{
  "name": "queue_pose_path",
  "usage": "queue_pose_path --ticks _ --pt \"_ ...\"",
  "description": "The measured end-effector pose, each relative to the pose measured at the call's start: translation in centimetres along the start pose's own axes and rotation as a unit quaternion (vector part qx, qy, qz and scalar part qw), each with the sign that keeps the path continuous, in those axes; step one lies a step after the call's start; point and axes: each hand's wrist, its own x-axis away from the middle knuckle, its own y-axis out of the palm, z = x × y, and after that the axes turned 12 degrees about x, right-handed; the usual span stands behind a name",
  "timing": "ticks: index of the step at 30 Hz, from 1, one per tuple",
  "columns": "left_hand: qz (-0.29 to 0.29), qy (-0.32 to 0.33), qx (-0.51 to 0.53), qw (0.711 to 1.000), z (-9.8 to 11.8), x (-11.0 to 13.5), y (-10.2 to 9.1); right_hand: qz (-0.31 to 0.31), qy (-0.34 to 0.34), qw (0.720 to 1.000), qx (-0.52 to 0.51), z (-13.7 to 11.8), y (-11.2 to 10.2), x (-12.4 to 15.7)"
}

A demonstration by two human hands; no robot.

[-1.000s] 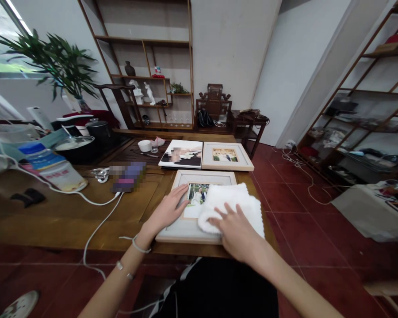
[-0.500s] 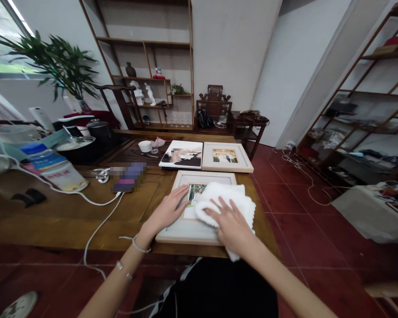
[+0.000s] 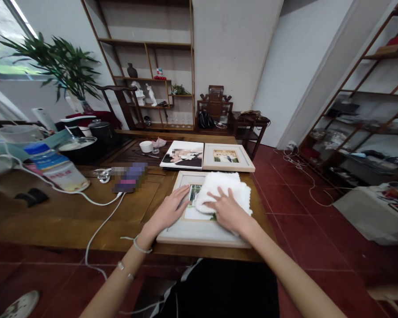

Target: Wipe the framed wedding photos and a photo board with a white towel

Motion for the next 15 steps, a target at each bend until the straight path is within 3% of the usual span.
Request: queue_pose_path --ticks 5,8,11,15 --pt "0.004 0.001 -0.007 1.000 -0.1 -0.1 0.2 -0.085 -0.071 0.988 -0.103 -4.3 -4.0 6.6" --pt "0.003 0.003 -0.015 1.000 -0.1 -0.1 0.2 -0.143 -0.065 0.980 -0.123 -6.7 -5.6 8.7" --pt "0.002 0.005 -0.021 1.000 -0.1 0.0 0.2 -0.152 -0.039 0.982 -0.106 -7.6 -4.8 8.2" --pt "-0.006 0.006 -0.025 1.000 -0.1 -0.1 0.2 -0.057 0.005 0.997 -0.045 -5.0 -1.4 5.1"
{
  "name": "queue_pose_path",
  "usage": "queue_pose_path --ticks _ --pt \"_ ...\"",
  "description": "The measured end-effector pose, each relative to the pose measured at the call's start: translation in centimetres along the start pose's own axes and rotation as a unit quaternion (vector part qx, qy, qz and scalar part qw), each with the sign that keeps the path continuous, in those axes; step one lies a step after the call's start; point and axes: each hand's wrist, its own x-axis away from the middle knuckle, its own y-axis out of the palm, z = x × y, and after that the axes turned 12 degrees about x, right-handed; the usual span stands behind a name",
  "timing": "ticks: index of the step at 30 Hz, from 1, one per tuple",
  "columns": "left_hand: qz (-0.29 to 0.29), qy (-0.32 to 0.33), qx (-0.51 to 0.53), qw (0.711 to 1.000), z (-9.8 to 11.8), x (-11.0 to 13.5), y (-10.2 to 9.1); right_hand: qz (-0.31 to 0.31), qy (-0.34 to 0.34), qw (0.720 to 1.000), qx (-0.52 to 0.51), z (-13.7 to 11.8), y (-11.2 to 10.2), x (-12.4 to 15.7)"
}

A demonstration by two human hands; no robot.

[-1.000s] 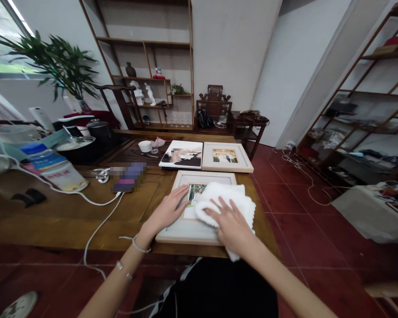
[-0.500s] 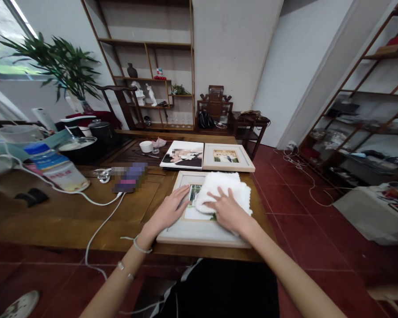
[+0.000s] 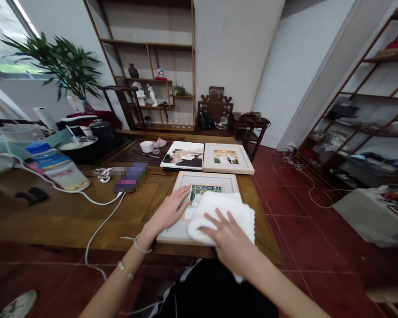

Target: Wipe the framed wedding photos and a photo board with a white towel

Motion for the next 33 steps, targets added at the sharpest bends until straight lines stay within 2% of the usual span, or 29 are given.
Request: queue_pose_path --ticks 3,6,9,11,14,17,19,21,23,25,27,29,31,33 --pt "-0.005 -0.004 -0.001 1.000 0.0 -0.1 -0.1 0.033 0.036 0.997 0.065 3.3 0.5 -3.1" --pt "-0.010 -0.003 0.000 1.000 0.0 -0.1 -0.2 0.081 0.077 0.985 0.128 5.8 -0.9 -5.8" --pt "-0.010 -0.004 0.000 1.000 0.2 0.0 -0.3 0.147 0.125 0.964 0.183 7.0 -2.2 -8.0" --pt "-0.010 -0.008 0.002 1.000 0.3 0.0 -0.4 0.150 0.124 0.962 0.194 7.1 -2.1 -9.1" --pt "-0.010 -0.011 0.008 1.000 0.4 0.0 -0.4 0.108 0.092 0.973 0.180 6.5 -0.7 -9.9" --pt "-0.006 -0.004 0.011 1.000 0.3 -0.1 -0.3 0.083 0.066 0.980 0.168 5.0 0.6 -9.2" --pt "-0.001 -0.003 0.011 1.000 0.2 -0.1 -0.2 0.066 0.047 0.984 0.156 3.6 0.5 -7.6" --pt "0.004 -0.003 0.008 1.000 -0.1 -0.1 -0.1 0.021 0.024 0.991 0.128 1.8 -0.6 -5.1" --pt "0.008 0.000 0.006 1.000 -0.3 -0.1 0.1 -0.053 0.004 0.995 0.084 -0.2 -2.3 -2.3" --pt "0.010 0.005 0.005 1.000 -0.4 -0.1 0.2 -0.091 -0.009 0.995 0.047 -2.2 -3.8 0.1" --pt "0.010 0.007 0.005 1.000 -0.5 -0.1 0.2 -0.134 -0.023 0.990 0.029 -3.8 -4.5 1.6" --pt "0.009 0.007 0.004 1.000 -0.5 -0.1 0.2 -0.162 -0.028 0.986 0.023 -4.7 -4.1 2.0" --pt "0.009 0.007 0.002 1.000 -0.4 -0.1 0.1 -0.133 -0.030 0.991 0.017 -4.8 -2.9 1.5" --pt "0.008 0.008 0.002 1.000 -0.3 0.0 0.1 -0.062 -0.028 0.998 0.009 -4.0 -1.3 0.5"
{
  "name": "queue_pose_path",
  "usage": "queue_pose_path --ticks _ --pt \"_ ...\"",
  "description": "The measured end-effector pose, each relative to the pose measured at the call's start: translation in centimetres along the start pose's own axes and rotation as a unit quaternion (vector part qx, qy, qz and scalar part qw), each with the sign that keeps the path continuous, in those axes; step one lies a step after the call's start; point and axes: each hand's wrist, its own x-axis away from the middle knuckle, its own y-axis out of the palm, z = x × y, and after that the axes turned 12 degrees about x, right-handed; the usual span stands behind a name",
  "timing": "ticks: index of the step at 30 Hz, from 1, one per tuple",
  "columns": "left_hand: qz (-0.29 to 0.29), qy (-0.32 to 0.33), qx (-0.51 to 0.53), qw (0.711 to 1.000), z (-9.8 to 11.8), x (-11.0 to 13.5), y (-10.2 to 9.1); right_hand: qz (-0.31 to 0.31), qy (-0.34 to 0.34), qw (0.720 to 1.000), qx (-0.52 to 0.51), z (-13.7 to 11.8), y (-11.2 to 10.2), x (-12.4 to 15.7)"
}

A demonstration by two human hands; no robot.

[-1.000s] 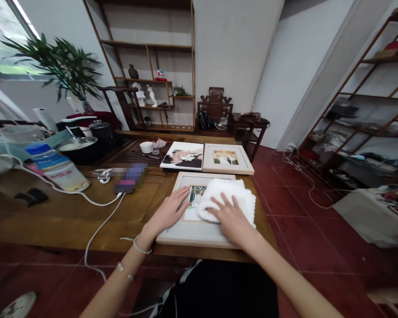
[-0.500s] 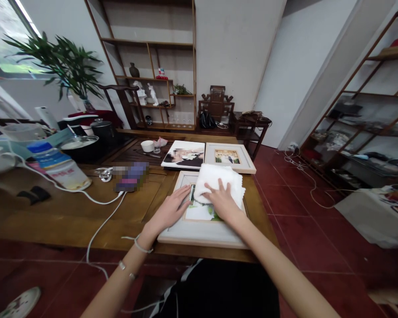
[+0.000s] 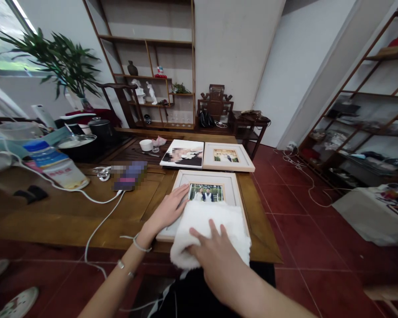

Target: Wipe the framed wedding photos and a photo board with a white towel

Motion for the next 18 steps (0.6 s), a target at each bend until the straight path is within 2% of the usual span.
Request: queue_pose_path --ticks 2,5,8,11,15,18 --pt "-0.003 0.000 0.001 1.000 0.1 0.0 0.0 0.057 0.012 0.998 0.011 1.6 1.3 -1.6" --pt "-0.009 -0.005 -0.001 1.000 0.3 0.1 -0.1 0.100 0.052 0.991 0.070 4.7 2.2 -4.4" --pt "-0.013 -0.010 0.001 1.000 0.5 0.1 -0.2 0.139 0.102 0.976 0.134 7.7 1.7 -7.5" --pt "-0.010 -0.012 0.015 1.000 0.5 0.1 -0.3 0.156 0.141 0.966 0.153 9.3 0.8 -10.1" --pt "0.003 -0.022 0.039 0.999 0.5 0.1 -0.2 0.141 0.151 0.967 0.148 8.6 0.4 -11.3" --pt "0.010 -0.027 0.045 0.999 0.4 0.1 -0.1 0.113 0.139 0.973 0.143 5.9 0.7 -9.7"
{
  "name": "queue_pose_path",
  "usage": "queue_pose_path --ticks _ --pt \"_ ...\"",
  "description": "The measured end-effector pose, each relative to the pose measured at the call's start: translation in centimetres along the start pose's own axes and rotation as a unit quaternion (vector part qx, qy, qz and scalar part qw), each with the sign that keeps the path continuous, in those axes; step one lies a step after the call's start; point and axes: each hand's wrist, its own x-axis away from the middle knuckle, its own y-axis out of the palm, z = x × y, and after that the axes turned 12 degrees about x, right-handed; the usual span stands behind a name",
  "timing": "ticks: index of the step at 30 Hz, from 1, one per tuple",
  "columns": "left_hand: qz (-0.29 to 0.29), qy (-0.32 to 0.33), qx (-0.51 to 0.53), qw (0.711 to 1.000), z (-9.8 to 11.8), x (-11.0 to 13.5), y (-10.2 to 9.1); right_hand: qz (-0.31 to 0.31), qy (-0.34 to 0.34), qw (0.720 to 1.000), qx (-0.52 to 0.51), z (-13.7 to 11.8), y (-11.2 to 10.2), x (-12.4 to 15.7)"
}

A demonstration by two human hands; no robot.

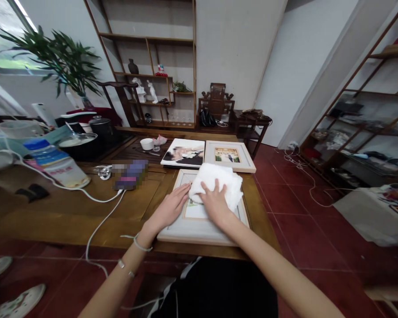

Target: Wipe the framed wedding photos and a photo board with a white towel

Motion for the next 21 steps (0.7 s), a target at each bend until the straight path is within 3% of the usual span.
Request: queue_pose_path --ticks 6,10,16,21 --pt "0.007 -0.003 -0.002 1.000 -0.1 0.0 0.1 -0.107 -0.087 0.989 -0.047 -3.7 -3.4 7.7" --pt "0.000 0.003 -0.010 1.000 0.1 -0.1 -0.1 -0.142 -0.140 0.976 -0.089 -4.9 -4.1 10.0" --pt "-0.001 0.003 -0.008 1.000 0.3 -0.1 -0.2 -0.013 -0.096 0.990 -0.100 -3.8 -0.6 8.1" --pt "0.005 -0.001 0.019 1.000 0.2 0.1 0.0 0.018 -0.040 0.997 -0.070 -1.1 1.5 3.7"
